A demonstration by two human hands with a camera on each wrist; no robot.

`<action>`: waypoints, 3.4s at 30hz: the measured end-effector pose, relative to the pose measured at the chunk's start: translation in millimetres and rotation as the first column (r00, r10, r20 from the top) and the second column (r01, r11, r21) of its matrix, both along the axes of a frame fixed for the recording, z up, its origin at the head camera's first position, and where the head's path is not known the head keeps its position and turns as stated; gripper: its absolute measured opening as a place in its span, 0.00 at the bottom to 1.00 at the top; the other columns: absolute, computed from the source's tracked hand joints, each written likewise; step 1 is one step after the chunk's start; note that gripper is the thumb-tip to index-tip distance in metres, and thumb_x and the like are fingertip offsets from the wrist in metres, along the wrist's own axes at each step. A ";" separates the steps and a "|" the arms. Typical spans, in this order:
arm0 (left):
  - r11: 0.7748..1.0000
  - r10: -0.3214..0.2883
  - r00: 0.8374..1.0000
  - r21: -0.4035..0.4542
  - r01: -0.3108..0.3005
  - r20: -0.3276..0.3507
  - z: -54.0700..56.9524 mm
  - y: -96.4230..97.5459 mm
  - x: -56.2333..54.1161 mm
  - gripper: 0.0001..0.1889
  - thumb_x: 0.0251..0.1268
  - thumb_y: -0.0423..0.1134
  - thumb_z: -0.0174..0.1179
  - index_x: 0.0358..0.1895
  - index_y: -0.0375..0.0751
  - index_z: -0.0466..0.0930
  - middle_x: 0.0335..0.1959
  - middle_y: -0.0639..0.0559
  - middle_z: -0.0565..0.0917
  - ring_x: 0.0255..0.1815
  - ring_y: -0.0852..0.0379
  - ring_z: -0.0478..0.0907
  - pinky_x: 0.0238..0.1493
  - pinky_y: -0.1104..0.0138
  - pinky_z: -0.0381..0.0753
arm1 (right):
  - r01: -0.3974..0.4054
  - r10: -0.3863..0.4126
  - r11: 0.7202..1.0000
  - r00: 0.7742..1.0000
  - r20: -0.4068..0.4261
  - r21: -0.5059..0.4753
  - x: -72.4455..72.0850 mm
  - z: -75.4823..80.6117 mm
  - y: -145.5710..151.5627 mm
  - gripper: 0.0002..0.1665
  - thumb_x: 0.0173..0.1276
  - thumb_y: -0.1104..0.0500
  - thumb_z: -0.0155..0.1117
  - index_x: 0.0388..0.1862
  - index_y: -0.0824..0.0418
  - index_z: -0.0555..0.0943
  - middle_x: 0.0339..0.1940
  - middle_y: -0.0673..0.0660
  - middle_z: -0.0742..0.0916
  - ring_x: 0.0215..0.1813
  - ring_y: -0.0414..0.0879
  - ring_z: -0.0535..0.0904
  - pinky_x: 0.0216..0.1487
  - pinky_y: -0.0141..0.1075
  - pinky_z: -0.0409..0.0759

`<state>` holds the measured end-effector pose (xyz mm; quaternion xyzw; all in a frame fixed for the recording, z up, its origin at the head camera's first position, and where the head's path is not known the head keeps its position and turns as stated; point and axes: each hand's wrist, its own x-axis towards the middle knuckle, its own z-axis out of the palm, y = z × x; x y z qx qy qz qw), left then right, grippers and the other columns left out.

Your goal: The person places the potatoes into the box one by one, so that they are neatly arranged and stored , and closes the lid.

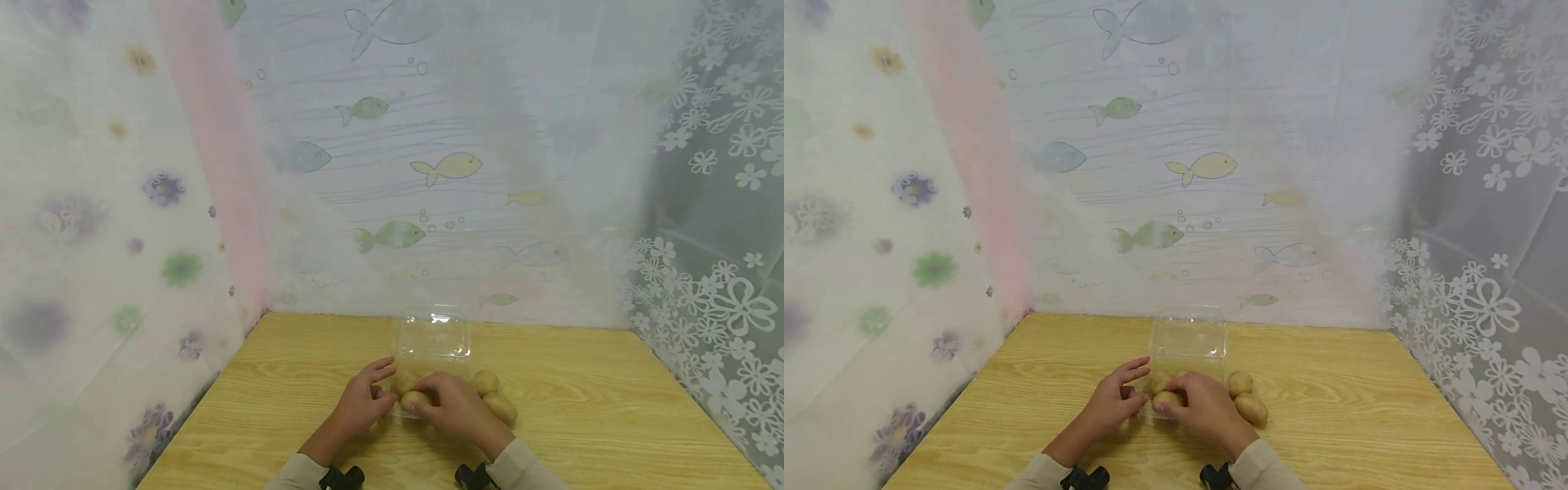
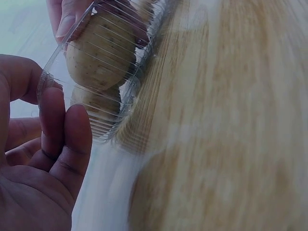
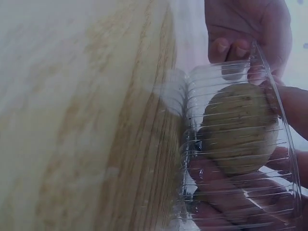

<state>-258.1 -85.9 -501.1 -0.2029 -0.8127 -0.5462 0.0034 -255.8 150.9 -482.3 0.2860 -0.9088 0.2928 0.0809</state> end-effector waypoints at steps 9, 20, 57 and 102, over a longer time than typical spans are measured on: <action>0.999 -0.017 1.000 0.040 0.017 0.006 4.4 0.6 3.4 0.34 0.68 0.27 0.62 0.78 0.37 0.66 0.77 0.38 0.69 0.19 0.67 0.68 0.25 0.72 0.76 | -0.030 0.030 1.000 0.999 0.025 -0.010 1.0 2.5 0.1 0.19 0.71 0.40 0.68 0.52 0.49 0.90 0.47 0.42 0.89 0.49 0.40 0.84 0.48 0.40 0.82; 0.999 -0.016 1.000 0.038 0.015 0.017 2.7 1.1 1.4 0.33 0.69 0.27 0.60 0.77 0.36 0.67 0.78 0.41 0.68 0.19 0.66 0.69 0.24 0.71 0.77 | -0.031 0.032 0.999 0.999 0.043 -0.012 0.1 3.1 0.2 0.18 0.70 0.47 0.67 0.55 0.50 0.90 0.48 0.44 0.89 0.44 0.37 0.81 0.44 0.36 0.79; 0.999 -0.017 1.000 0.028 0.016 0.013 1.3 0.1 0.5 0.32 0.68 0.28 0.60 0.76 0.33 0.68 0.79 0.42 0.67 0.19 0.68 0.68 0.23 0.72 0.75 | -0.102 0.110 0.992 0.987 0.114 -0.072 -3.5 7.3 6.8 0.16 0.71 0.54 0.68 0.55 0.55 0.90 0.48 0.47 0.90 0.43 0.39 0.81 0.44 0.35 0.80; 1.000 -0.005 0.999 0.024 0.004 0.040 1.1 1.1 0.7 0.33 0.69 0.30 0.60 0.78 0.39 0.67 0.77 0.43 0.69 0.20 0.66 0.72 0.23 0.70 0.77 | -0.107 0.113 0.992 0.987 0.112 -0.064 -2.1 7.3 8.3 0.16 0.74 0.51 0.66 0.55 0.52 0.89 0.46 0.44 0.89 0.40 0.33 0.77 0.44 0.36 0.79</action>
